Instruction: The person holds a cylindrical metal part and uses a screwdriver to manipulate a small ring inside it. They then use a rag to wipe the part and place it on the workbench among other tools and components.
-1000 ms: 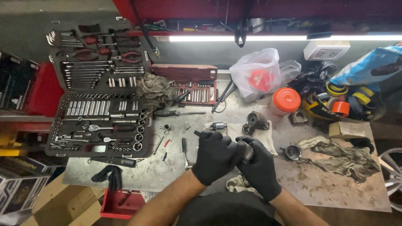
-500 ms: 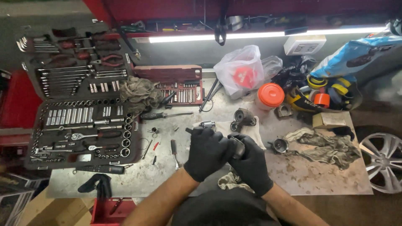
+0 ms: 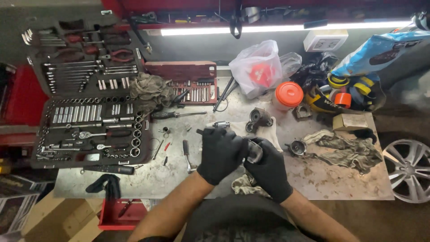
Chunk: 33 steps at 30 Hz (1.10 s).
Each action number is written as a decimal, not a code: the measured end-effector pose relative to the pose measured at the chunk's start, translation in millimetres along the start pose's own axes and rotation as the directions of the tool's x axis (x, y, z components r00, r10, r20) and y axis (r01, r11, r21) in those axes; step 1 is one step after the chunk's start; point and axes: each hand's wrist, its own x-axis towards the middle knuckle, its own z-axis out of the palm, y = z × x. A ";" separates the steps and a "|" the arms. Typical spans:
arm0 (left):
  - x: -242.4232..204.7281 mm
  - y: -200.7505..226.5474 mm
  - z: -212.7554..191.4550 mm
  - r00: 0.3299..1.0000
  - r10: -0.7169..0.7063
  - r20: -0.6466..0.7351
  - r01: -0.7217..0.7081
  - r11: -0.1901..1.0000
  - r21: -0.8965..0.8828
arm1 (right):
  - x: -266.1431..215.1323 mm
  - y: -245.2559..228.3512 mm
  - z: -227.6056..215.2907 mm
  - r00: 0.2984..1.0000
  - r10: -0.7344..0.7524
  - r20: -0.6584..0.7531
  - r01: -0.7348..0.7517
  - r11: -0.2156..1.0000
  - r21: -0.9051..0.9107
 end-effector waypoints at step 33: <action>11.1 25.9 -45.3 0.960 0.149 -0.237 -0.154 0.988 -0.004 | -8.8 2.1 -6.5 0.977 -0.211 -0.037 0.204 0.969 -0.136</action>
